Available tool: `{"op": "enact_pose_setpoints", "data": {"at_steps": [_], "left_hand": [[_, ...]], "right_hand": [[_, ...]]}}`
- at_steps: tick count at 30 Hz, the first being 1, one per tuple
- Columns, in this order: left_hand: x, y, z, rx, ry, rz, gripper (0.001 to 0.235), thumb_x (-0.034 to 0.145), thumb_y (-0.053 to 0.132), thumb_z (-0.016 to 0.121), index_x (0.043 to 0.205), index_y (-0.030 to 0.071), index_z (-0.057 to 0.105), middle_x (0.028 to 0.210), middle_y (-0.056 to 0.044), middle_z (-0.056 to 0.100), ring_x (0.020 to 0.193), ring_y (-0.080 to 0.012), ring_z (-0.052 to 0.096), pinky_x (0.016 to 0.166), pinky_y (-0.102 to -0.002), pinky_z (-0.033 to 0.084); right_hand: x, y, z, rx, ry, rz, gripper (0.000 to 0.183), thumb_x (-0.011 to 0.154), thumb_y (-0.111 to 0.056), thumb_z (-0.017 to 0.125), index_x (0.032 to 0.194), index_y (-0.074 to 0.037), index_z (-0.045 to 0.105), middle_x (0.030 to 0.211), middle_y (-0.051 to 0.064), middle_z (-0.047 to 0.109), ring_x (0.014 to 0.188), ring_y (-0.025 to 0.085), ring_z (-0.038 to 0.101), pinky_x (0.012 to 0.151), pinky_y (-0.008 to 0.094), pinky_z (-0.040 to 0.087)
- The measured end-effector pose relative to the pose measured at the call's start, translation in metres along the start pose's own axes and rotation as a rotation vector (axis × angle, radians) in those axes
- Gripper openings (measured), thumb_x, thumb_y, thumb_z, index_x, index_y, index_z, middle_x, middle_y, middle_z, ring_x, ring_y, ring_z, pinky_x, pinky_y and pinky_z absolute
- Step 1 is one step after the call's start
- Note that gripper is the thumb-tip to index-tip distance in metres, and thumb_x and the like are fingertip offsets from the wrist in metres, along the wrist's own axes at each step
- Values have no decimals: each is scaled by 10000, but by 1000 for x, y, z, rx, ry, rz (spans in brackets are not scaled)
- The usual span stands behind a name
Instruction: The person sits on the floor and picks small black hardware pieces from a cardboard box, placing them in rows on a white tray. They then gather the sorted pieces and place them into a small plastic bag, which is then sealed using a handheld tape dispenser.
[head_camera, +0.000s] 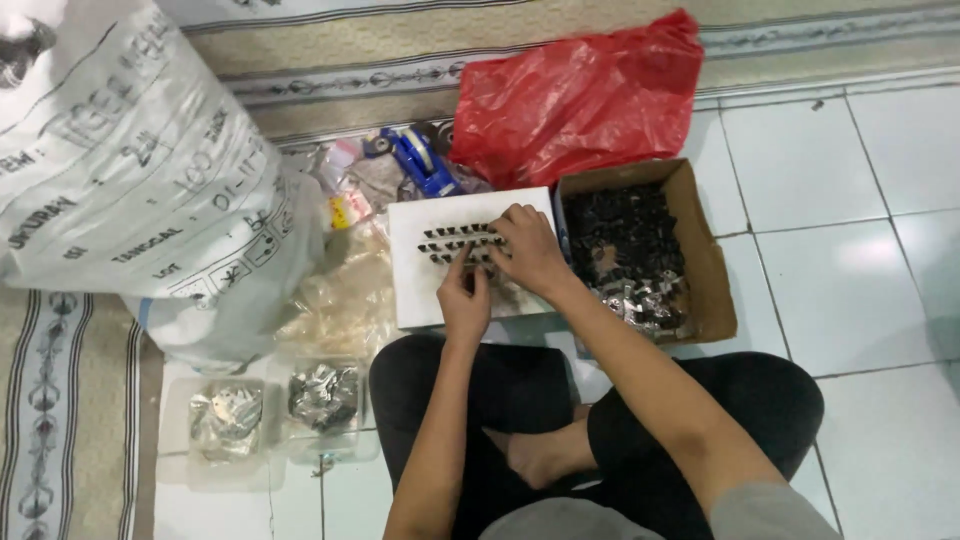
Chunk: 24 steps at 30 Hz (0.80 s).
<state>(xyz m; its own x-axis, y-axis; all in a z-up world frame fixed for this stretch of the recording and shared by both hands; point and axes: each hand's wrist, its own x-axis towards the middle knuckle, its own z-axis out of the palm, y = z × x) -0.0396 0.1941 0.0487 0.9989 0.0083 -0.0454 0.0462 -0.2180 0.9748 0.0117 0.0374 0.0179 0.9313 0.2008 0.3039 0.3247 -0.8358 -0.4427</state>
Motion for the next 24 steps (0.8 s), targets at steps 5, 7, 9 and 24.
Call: {"op": "enact_pose_setpoints", "data": {"at_steps": [5,7,9,24], "left_hand": [[8,21,58,105,-213,131,367,1023,89,538,1362,-32,610,1168,-258,698,1070,-371,690,862,-468,587],[14,24,84,163,-286,192,345,1014,97,545,1320,-33,638,1056,-234,731,964,-357,715,767,-442,601],[18,21,110,202,-388,216,334,1002,85,556,1300,-35,651,1065,-228,714,950,-330,720,752,-398,615],[66,-76,255,1034,-646,132,172,901,122,673,972,7,779,881,-203,725,894,-368,749,764,-459,638]], "right_hand": [[-46,56,-67,0,12,162,193,886,-119,726,1065,-50,707,983,151,607,995,350,611,851,420,482],[-69,85,-92,2,-24,264,205,895,-120,726,1079,-32,711,996,189,624,1008,381,624,862,442,504],[-97,119,-107,-5,-198,522,300,881,-155,730,1141,-8,744,1044,232,688,1013,413,682,847,452,556],[-131,195,-141,289,-338,897,421,972,-220,614,1328,-5,677,1215,260,711,1158,425,670,916,518,580]]}}
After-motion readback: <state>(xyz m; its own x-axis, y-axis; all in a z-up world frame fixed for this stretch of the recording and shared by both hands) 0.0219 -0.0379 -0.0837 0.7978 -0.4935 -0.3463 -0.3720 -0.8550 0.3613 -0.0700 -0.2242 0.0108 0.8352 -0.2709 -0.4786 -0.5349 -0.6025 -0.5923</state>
